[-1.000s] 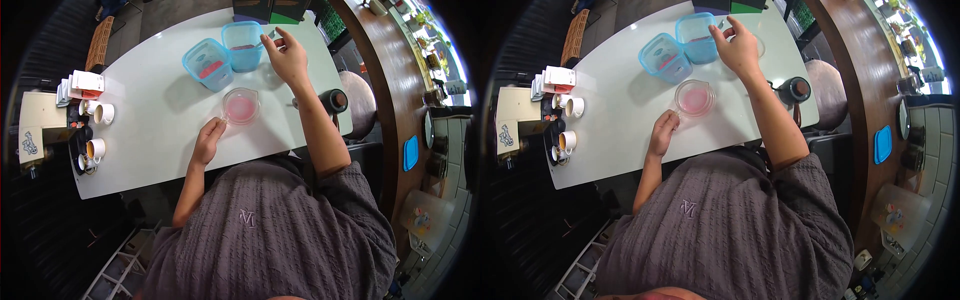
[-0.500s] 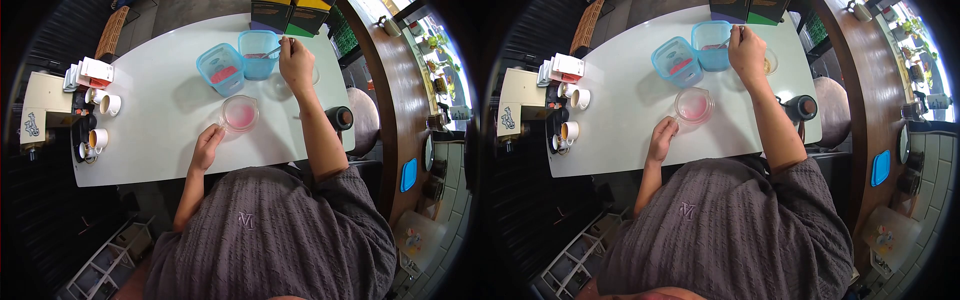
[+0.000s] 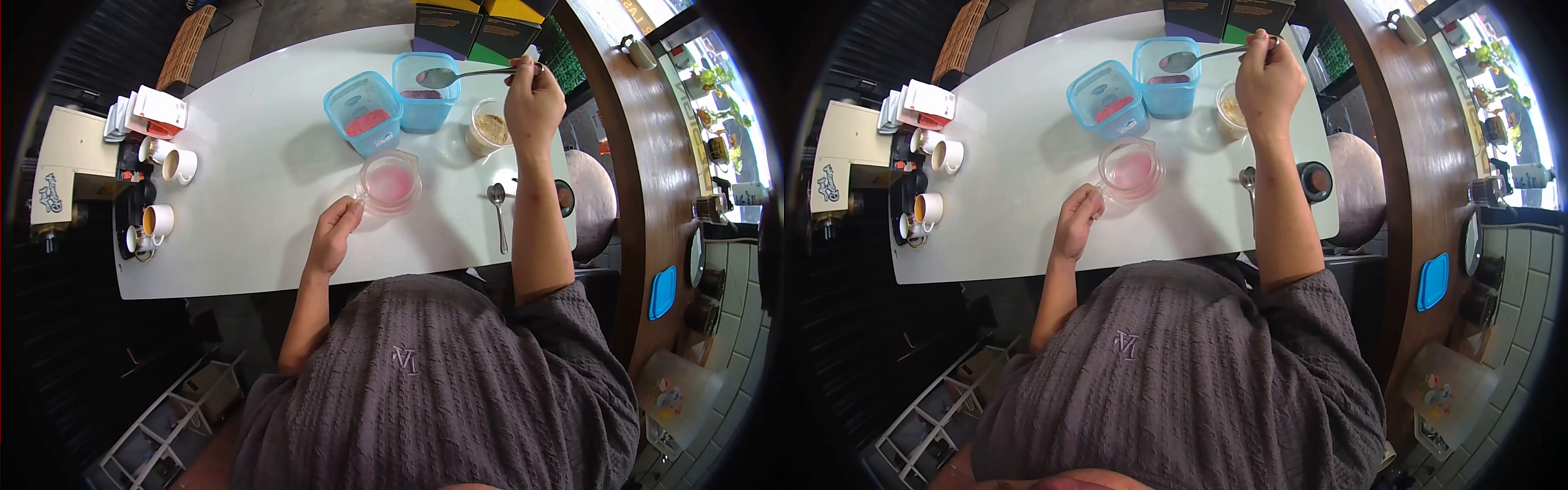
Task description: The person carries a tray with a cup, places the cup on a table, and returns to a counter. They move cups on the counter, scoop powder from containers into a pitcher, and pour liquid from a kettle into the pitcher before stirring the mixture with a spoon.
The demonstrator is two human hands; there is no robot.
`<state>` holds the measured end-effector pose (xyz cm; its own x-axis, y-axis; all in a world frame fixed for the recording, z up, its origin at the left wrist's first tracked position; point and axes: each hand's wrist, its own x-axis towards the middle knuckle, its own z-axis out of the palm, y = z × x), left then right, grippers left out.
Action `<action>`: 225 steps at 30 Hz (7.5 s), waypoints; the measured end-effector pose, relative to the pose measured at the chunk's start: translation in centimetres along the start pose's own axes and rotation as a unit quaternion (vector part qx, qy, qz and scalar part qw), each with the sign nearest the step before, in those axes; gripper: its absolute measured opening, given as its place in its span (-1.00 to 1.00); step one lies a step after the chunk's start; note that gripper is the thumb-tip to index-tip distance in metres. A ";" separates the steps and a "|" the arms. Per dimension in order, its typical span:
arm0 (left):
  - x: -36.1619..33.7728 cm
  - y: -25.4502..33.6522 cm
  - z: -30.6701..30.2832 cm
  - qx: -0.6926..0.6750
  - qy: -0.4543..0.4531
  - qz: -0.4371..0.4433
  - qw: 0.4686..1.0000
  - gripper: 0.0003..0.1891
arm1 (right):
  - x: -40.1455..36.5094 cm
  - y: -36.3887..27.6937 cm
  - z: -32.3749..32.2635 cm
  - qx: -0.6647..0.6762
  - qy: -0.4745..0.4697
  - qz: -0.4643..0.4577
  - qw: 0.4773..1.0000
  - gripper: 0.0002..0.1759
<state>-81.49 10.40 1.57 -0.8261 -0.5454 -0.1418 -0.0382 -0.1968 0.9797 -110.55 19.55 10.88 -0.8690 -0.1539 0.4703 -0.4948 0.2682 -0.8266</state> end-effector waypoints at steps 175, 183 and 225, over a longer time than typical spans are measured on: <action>-1.1 -2.0 -1.8 -0.023 -0.037 -0.060 0.997 -0.71 | -5.4 0.7 3.6 0.007 -0.095 0.052 0.994 -0.76; 0.1 -2.0 -2.3 -0.019 -0.074 -0.064 0.995 -0.69 | -5.7 0.9 3.3 0.000 -0.087 0.051 0.995 -0.63; 3.5 -4.5 8.5 -0.008 -0.151 -0.114 0.982 -0.69 | -14.8 10.1 -18.1 0.257 -0.060 0.401 0.877 -0.69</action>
<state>-89.05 16.31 -2.09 -0.9262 -0.2208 -0.3055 -0.2335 -0.3001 0.9249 -102.68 41.79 1.19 -0.9161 -0.2190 -0.3358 0.3676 -0.1241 -0.9217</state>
